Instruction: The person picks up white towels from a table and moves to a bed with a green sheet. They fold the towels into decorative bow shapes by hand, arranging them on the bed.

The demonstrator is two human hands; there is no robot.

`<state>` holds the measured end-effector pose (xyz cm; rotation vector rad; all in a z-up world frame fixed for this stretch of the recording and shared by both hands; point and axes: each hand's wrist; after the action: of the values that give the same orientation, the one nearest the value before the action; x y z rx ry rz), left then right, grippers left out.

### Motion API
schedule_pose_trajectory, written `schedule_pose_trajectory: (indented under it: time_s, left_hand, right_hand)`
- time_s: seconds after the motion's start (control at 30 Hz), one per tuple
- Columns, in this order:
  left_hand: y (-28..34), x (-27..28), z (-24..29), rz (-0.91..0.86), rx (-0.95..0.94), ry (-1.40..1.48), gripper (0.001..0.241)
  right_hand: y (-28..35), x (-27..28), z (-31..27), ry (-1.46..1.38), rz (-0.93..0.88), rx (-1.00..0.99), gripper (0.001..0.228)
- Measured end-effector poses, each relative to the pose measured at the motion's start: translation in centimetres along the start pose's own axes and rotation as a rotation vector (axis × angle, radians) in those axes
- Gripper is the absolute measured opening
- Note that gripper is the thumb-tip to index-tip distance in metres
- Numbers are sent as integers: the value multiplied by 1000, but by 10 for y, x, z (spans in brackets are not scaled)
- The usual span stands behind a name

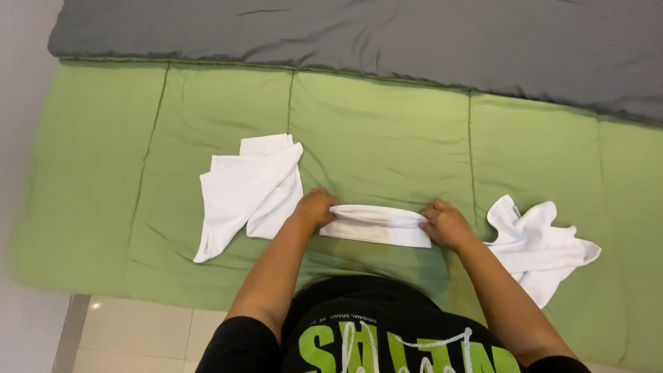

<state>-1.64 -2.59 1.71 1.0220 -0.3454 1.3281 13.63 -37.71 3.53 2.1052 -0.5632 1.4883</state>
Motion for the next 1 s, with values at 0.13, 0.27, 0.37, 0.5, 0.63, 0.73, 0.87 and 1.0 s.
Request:
schedule_pose_trajectory:
  time_s: [0.13, 0.27, 0.37, 0.5, 0.63, 0.73, 0.87, 1.0]
  left_hand:
    - [8, -4, -19, 99, -105, 9, 29]
    - [18, 14, -22, -18, -70, 290, 24]
    - [21, 26, -19, -52, -2, 293, 24]
    - [12, 23, -22, 16, -37, 142, 22]
    - [9, 2, -24, 15, -62, 392, 31]
    - [6, -3, -21, 16, -94, 298, 26]
    - [-5, -18, -45, -24, -128, 195, 22]
    - [-10, -19, -57, -11, -90, 140, 23]
  right_hand:
    - [7, -1, 6, -35, 3, -15, 26]
    - [-1, -12, 25, -167, -96, -99, 26]
    - [-11, -11, 32, -225, -201, -137, 27]
    - [-19, 0, 28, -312, -264, -263, 30]
    - [-18, -6, 23, -325, -226, -280, 32]
    - [-17, -15, 21, -184, -132, -166, 22]
    - [-19, -13, 20, -217, -145, -184, 24]
    - [-24, 1, 15, -236, -240, -274, 32]
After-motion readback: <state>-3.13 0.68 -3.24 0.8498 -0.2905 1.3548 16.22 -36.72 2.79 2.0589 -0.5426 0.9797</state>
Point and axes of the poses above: each hand's wrist, its own y-axis away from the middle knuckle, its own x-axis out of the back of the hand, z = x × y, and after that the axes turned 9 degrees about y, right-handed
